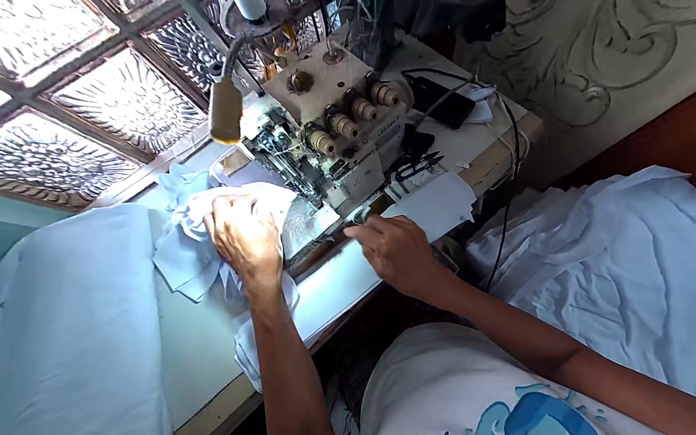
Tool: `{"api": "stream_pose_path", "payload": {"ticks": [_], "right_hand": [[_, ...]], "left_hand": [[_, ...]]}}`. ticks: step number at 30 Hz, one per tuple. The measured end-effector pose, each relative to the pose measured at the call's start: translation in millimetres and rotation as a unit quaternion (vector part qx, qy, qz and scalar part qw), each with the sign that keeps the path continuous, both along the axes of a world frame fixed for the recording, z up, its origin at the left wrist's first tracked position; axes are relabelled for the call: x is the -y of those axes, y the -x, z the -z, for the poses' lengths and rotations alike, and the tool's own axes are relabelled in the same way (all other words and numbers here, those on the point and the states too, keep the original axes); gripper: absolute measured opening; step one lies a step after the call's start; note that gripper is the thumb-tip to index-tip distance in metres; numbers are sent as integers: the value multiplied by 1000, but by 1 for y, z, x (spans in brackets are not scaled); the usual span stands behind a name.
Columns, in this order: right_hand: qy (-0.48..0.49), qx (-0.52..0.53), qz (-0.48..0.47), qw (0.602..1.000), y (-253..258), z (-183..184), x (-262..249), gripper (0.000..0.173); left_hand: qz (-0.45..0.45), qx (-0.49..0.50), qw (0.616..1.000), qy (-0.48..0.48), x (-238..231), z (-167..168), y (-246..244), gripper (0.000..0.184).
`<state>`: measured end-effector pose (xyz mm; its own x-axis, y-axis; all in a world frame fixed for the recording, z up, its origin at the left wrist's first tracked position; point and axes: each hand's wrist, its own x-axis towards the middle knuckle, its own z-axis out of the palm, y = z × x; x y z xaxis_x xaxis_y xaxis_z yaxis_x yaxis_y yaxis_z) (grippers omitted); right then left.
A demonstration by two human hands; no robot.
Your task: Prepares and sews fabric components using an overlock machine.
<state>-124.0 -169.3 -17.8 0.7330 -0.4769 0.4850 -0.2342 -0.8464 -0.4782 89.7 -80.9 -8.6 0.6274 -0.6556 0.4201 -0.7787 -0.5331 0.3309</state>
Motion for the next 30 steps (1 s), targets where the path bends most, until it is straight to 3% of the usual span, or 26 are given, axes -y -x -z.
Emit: {"api": "stream_pose_path", "payload": {"ticks": [2,5,10,13,17,21,24,30], "right_hand": [[-16,-21,35,999,21,2,12,23],[-57,-66,135,987,56,12,45,23],[-172,-81,249,950,98,34,89,37],[-220,-82,254,938,100,41,97,41],[-240,-71,225,942,92,37,105,25],[-236,-76,231,941,91,35,107,15],[-236,-71,239,939,95,34,102,13],[-181,-32,235,954,96,29,100,14]], "left_hand": [[-34,-5,999,4,-13,6,3,36],[-83,-93,992,-13,-21,5,10,44],[-72,-199,977,-6,-15,7,-10,52],[-32,-160,987,8,-4,12,-37,56],[-83,-60,995,4,-5,-6,-47,59],[-42,-109,992,-47,-41,-25,-37,37],[-14,-108,994,-25,-76,-30,-16,24],[102,-197,973,-62,-138,-3,22,15]]}}
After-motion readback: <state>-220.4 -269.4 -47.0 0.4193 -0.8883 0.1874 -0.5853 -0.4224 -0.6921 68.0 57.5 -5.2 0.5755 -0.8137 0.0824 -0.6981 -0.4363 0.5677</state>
